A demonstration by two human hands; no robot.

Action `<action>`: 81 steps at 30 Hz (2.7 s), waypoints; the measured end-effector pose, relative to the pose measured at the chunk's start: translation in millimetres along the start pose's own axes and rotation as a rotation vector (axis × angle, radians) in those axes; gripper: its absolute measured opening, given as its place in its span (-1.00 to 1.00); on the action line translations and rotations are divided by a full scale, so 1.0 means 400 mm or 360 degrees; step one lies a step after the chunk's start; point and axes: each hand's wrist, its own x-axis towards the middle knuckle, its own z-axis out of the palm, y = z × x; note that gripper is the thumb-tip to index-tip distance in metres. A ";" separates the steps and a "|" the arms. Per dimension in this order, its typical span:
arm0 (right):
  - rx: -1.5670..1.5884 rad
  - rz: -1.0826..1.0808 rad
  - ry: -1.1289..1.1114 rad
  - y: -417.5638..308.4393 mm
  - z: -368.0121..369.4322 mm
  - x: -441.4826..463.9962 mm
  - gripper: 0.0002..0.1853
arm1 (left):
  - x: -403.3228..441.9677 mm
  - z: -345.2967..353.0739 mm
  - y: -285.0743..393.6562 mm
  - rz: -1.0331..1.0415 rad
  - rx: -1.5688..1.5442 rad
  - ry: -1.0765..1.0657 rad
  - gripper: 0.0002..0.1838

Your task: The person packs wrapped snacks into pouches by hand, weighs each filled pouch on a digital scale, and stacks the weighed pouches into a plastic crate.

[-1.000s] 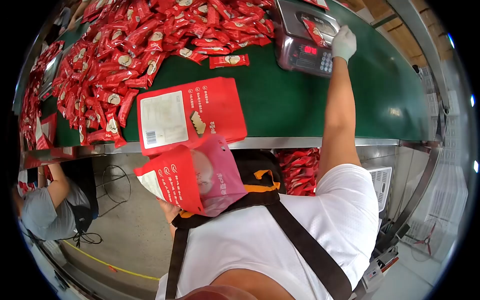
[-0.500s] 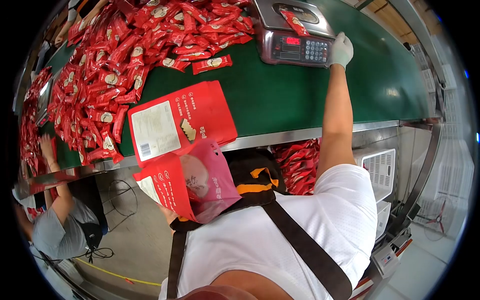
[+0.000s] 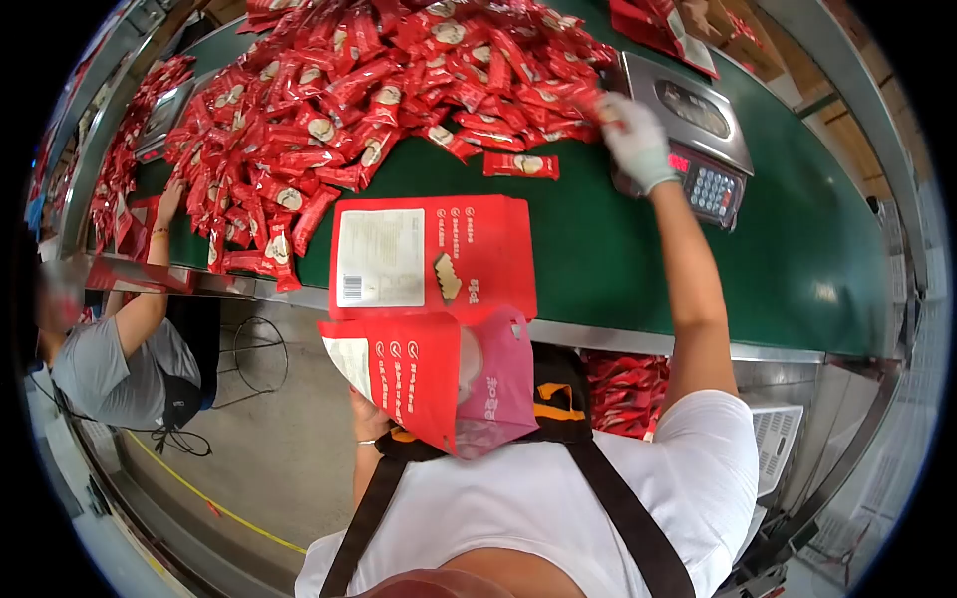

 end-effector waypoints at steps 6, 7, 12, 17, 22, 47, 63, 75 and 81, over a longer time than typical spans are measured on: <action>0.0128 -0.0444 -0.0261 -0.204 0.181 0.138 -0.69 | -0.004 0.048 0.014 0.0053 0.0162 0.0120 0.00; 0.0132 -0.0514 -0.0007 -0.206 0.212 0.213 -0.68 | 0.002 0.043 0.016 0.0073 0.0166 0.0113 0.00; -0.0595 -0.0340 -0.0206 -0.203 0.316 0.516 -0.63 | 0.005 0.059 0.038 0.0054 0.0182 0.0103 0.01; -0.0915 -0.0471 -0.0527 -0.305 0.297 0.533 -0.70 | -0.010 0.065 0.018 0.0121 0.0041 0.0178 0.00; -0.0067 -0.0460 0.0055 -0.286 0.199 0.289 -0.63 | 0.009 0.011 -0.007 0.0016 -0.0092 0.0068 -0.01; -0.0054 0.0015 -0.0168 -0.461 0.300 0.676 -0.55 | 0.010 0.003 0.037 0.0261 -0.0050 0.0426 -0.04; -0.0480 0.0925 0.0105 0.256 -0.164 0.028 -0.46 | 0.006 0.002 0.014 0.0060 0.0039 0.0263 -0.07; 0.0216 0.0291 -0.0474 -0.217 0.066 -0.220 -0.40 | 0.021 0.033 -0.002 -0.0018 0.0151 0.0199 -0.10; -0.0019 -0.0251 0.0253 -0.217 0.191 -0.040 -0.45 | 0.038 0.051 -0.005 -0.0039 0.0179 0.0161 -0.11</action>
